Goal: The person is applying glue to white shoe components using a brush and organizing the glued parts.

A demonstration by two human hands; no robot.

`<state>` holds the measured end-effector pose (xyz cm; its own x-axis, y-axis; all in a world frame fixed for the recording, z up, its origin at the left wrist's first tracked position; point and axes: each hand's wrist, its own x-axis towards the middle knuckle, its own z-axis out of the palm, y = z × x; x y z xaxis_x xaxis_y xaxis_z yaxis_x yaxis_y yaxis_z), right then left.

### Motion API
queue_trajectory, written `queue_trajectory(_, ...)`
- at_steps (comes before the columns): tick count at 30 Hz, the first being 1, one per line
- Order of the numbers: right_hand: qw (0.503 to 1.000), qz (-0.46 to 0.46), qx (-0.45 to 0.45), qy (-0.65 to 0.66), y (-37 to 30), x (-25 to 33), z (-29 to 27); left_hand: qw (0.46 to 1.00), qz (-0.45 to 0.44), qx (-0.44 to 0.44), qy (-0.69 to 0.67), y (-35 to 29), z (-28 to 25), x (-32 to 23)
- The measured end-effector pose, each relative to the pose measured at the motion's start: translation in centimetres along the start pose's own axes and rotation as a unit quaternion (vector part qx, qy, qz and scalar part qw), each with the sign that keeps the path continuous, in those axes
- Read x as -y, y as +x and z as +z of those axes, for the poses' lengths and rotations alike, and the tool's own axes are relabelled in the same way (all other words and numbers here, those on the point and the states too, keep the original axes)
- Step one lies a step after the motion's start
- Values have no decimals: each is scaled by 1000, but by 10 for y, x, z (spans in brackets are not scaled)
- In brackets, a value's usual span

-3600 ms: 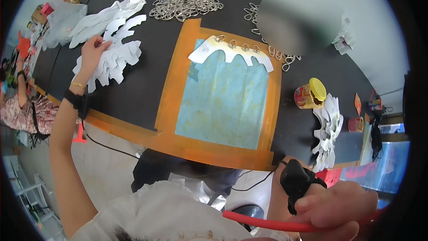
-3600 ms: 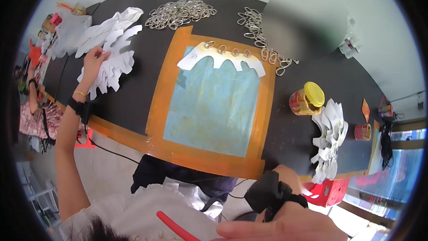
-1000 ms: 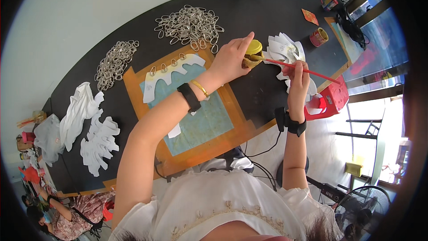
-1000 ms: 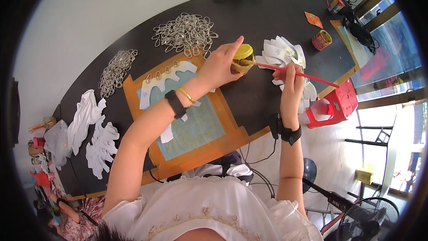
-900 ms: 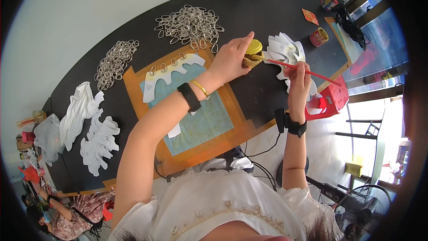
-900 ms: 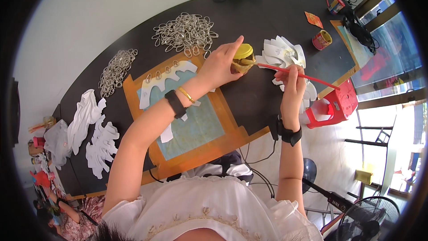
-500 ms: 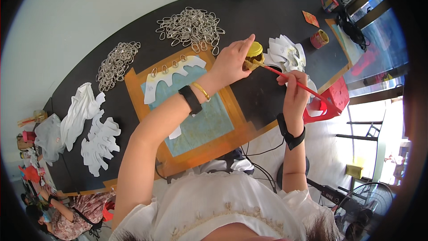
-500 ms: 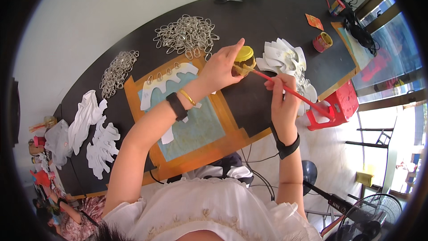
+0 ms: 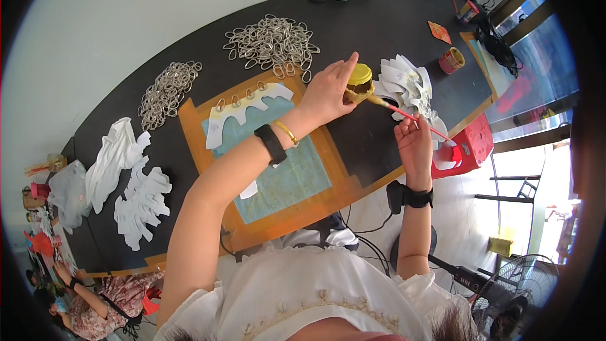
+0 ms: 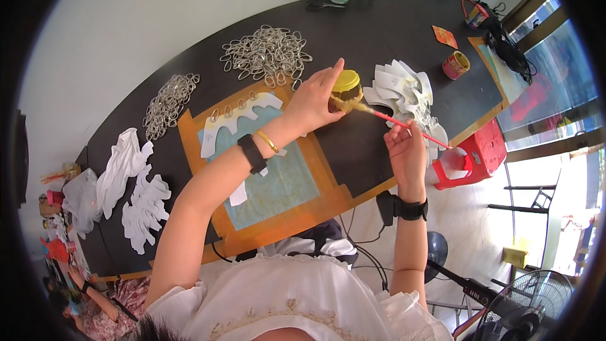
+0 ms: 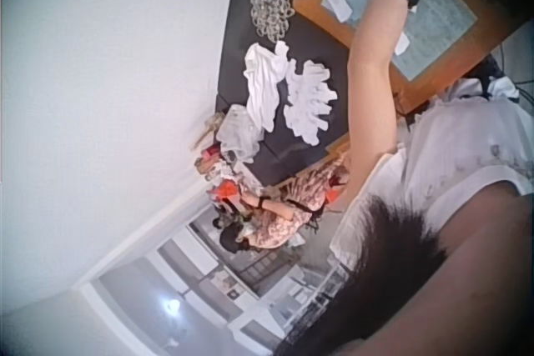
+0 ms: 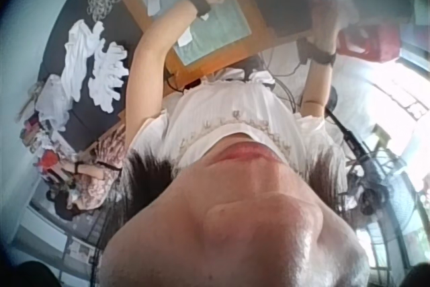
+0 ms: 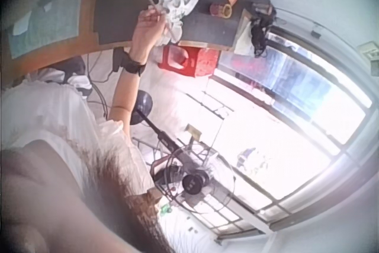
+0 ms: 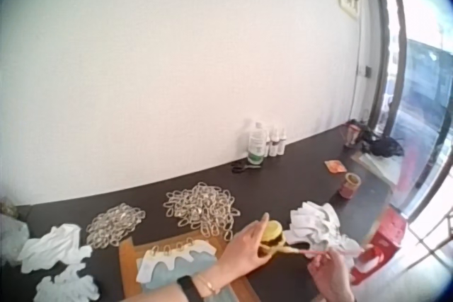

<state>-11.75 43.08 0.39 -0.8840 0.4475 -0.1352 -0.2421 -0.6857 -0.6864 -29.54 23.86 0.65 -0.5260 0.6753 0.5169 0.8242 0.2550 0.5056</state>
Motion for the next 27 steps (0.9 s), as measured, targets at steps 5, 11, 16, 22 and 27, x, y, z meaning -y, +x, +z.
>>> queue_trajectory(5, 997, -66, 34, 2, -7, 9, 12, 1000, -24, 14, 7, -2, 2, -1)
queue_trajectory(11, 946, -281, 78, -143, -7, 20, 31, 1000, -7, 9, 8, -5, 3, 1)
queue_trajectory(16, 755, -476, 40, -449, -10, 38, 53, 999, 2, 43, -17, -6, -6, 5)
queue_trajectory(22, 617, -583, 84, -522, -3, 59, 95, 989, -53, 130, 55, -3, -11, -2)
queue_trajectory(27, 628, -569, 129, -515, -12, 60, 118, 984, -101, 63, -135, -6, -55, -24)
